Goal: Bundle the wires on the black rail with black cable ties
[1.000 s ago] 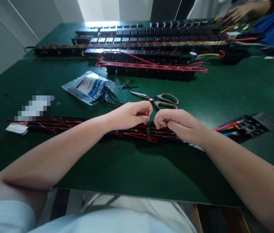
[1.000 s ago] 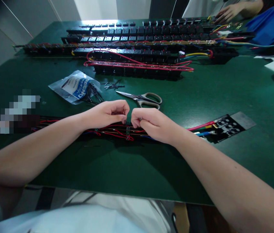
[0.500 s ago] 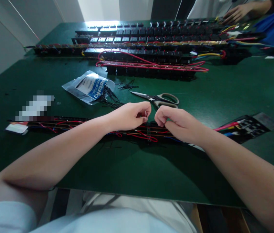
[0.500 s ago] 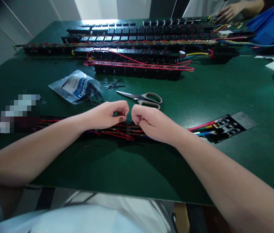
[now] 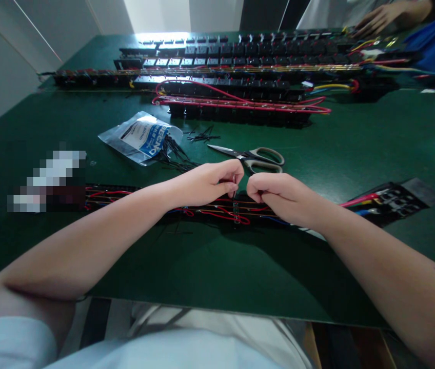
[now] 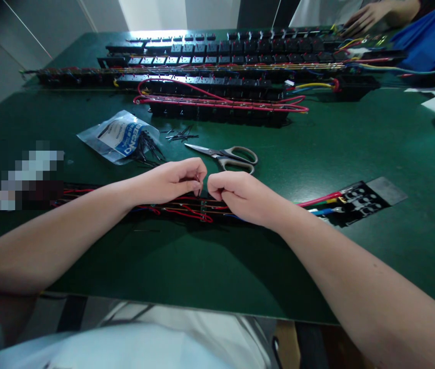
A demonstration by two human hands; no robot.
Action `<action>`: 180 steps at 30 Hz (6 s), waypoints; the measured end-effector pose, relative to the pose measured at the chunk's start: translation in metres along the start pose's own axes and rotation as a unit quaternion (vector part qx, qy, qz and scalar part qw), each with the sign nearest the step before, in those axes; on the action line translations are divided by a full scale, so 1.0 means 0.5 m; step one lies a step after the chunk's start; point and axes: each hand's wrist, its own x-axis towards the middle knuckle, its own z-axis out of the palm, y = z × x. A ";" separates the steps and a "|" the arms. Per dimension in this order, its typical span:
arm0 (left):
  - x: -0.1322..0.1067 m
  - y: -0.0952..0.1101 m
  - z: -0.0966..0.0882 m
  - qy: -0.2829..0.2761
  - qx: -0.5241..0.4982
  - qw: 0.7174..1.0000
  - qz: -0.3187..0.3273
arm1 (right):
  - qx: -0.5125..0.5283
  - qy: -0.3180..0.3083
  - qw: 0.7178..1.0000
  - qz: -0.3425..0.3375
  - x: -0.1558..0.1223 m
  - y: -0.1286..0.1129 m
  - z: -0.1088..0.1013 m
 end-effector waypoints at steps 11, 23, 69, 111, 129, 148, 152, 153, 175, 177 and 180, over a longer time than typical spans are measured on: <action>0.003 0.004 -0.001 0.011 0.110 0.993 -0.048 | -0.007 0.003 1.000 0.007 0.002 0.003 0.001; 0.006 -0.003 -0.001 0.021 -0.015 0.999 -0.048 | -0.024 0.001 0.999 0.035 0.005 -0.003 0.002; -0.024 -0.003 -0.106 -0.008 0.463 0.871 -0.163 | -0.038 -0.004 0.998 0.040 0.003 0.003 0.003; 0.012 0.015 -0.004 0.249 -0.282 0.912 -0.165 | -0.024 0.060 0.997 0.032 -0.005 -0.001 0.013; 0.006 0.009 -0.003 0.223 -0.251 0.931 -0.142 | -0.135 0.046 0.981 -0.134 -0.006 -0.006 0.011; 0.007 0.003 -0.007 0.205 -0.299 0.920 -0.151 | -0.152 0.047 0.976 -0.150 -0.005 -0.003 0.013; 0.009 0.004 -0.004 0.200 -0.303 0.918 -0.161 | -0.147 0.039 0.977 -0.147 -0.006 -0.004 0.012; 0.009 0.005 -0.003 0.195 -0.306 0.917 -0.165 | -0.147 0.038 0.977 -0.148 -0.006 -0.004 0.012; 0.001 0.016 -0.005 0.053 -0.263 0.963 -0.024 | 0.203 0.206 0.954 0.080 -0.009 -0.007 -0.002; 0.000 0.016 -0.005 0.048 -0.256 0.965 -0.022 | 0.218 0.216 0.947 0.094 -0.008 -0.010 -0.003; 0.000 0.015 -0.005 0.058 -0.243 0.968 -0.021 | 0.223 0.220 0.944 0.102 -0.005 -0.013 -0.005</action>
